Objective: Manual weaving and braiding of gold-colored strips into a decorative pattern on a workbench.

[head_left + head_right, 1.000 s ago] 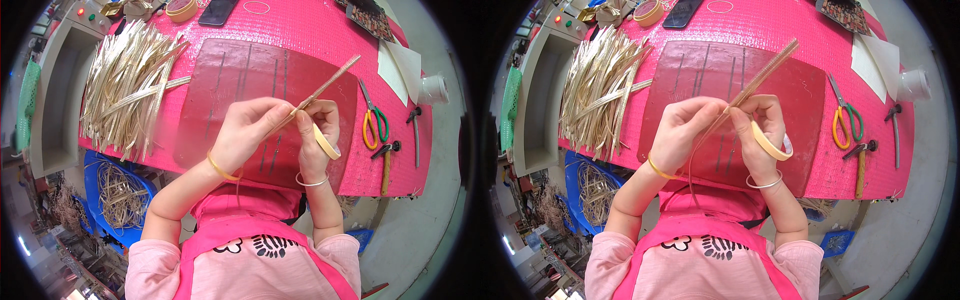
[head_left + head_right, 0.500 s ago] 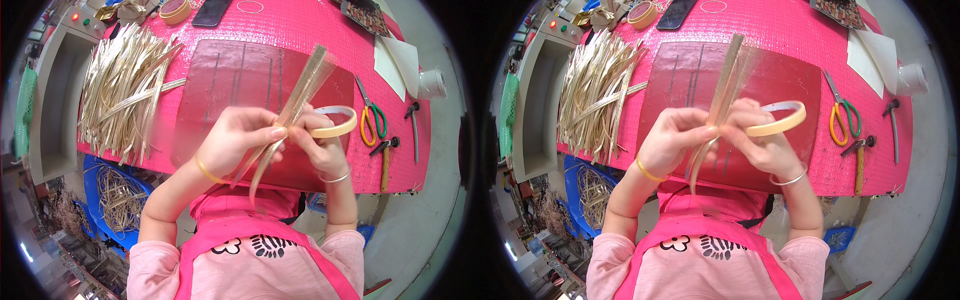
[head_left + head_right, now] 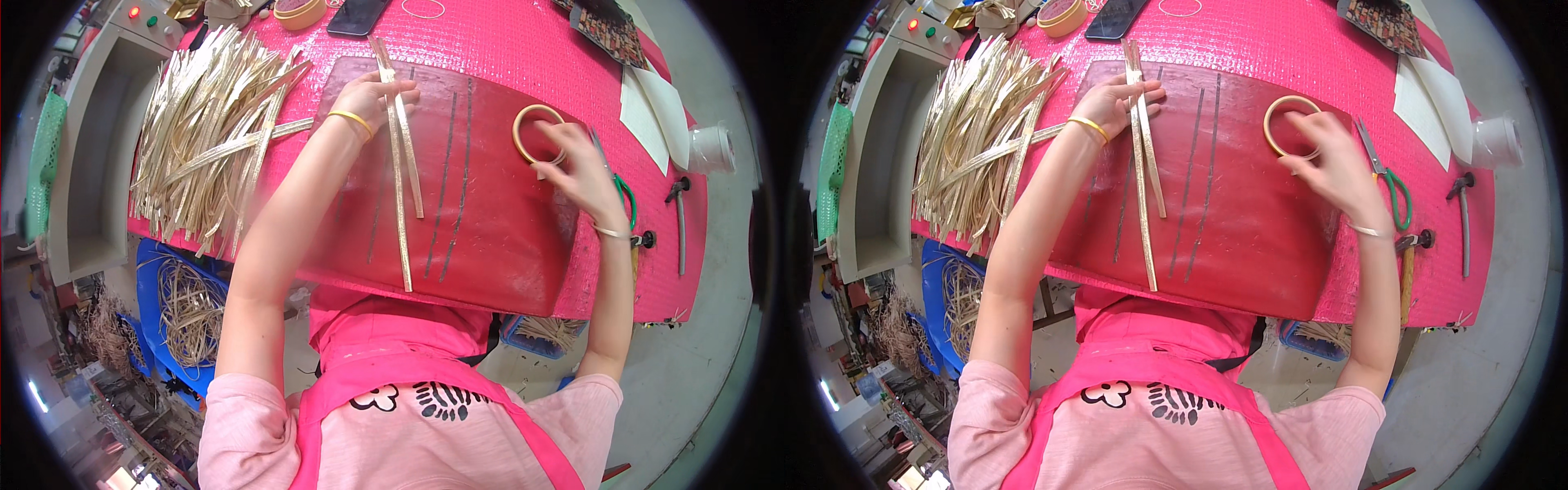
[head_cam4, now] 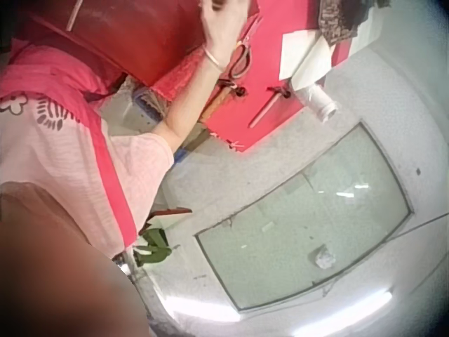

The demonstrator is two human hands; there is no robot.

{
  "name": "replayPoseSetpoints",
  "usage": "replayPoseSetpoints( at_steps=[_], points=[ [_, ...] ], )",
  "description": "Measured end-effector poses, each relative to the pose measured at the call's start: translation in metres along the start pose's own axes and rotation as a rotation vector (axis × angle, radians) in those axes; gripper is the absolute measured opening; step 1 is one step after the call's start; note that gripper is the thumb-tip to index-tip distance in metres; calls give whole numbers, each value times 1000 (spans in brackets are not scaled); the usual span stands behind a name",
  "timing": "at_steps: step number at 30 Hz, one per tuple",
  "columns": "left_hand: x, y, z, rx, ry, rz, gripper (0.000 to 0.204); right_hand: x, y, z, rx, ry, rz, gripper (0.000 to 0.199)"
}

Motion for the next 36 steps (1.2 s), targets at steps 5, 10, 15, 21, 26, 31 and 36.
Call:
replayPoseSetpoints(
  at_steps=[5, 10, 15, 21, 26, 31, 36],
  points=[
    [9, 14, 19, -247, 40, -168, 42, 95, 89, 42, 547, 225, -331, 40],
    [44, 22, 23, -1097, 448, -1243, 54, 118, 112, 49, 356, 173, -560, 64],
    [64, 9, 25, -1571, -678, -1524, 41, 99, 113, 56, 270, -25, -661, 63],
    [63, -4, 27, -1408, -651, -1666, 28, 119, 27, 48, -19, 530, -400, 55],
    [95, -7, -18, -1181, -126, -1946, 41, 179, -100, 17, -837, 334, -724, 76],
    [114, -25, -36, -1168, -89, -2030, 44, 156, -125, -21, -1203, -32, -1053, 99],
    [140, -33, -38, -1242, -99, -1916, 43, 137, -121, -26, -1184, 126, -900, 100]
  ],
)
Point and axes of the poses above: each hand's wrist, its own x-axis away from the middle knuckle, its own z-axis out of the back of the hand, y = z × x, the point moved 1 cm from there along -x, towards the middle knuckle, and after that the axes turned 14 degrees about y, right-handed, at the moved point
